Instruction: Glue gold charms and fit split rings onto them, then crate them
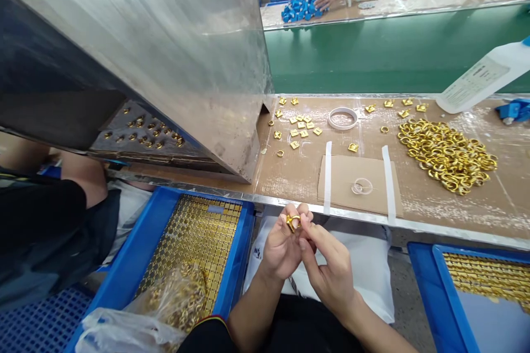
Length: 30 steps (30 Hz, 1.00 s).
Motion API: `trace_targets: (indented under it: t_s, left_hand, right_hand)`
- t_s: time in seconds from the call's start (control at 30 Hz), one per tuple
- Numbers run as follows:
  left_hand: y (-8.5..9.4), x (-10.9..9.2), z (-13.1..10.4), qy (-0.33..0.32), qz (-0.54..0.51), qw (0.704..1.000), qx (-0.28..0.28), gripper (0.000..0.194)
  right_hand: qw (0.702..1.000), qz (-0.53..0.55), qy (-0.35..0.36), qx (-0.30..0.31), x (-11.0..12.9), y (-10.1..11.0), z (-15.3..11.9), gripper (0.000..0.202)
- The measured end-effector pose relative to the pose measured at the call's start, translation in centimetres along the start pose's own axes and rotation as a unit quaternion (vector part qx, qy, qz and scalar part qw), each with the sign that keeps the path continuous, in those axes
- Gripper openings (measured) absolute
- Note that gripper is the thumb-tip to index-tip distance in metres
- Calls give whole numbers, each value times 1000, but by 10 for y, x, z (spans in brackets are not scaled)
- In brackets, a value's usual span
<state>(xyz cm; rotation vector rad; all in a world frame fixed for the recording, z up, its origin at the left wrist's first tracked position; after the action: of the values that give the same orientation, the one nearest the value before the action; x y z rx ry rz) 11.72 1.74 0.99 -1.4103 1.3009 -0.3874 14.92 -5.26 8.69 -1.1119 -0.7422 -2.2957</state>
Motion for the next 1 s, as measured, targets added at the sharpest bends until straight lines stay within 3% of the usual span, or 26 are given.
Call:
trace_targets:
  t_s: [0.3, 0.67, 1.0]
  left_hand:
    - [-2, 1, 3, -5, -2, 1000, -11, 45]
    - [-5, -3, 2, -10, -8, 1000, 16, 41]
    - [-6, -4, 1, -33, -4, 999, 1, 42]
  right_hand:
    - [1000, -10, -29, -1, -10, -1, -3, 53]
    - [1000, -5, -16, 3, -8, -7, -7, 53]
    - [1000, -6, -1, 1, -5, -2, -8, 57]
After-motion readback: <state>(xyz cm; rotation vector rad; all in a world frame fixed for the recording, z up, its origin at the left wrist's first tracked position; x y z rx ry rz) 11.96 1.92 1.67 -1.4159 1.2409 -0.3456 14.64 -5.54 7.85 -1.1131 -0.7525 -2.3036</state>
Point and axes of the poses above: each hand's wrist, its own z-axis towards the middle knuckle, its own y-axis out of the back of the hand, x = y × z, the point moved 10 cm from there along z, towards the middle knuckle, and after that the axes turned 1 degree about -x, right-handed, at the moved point
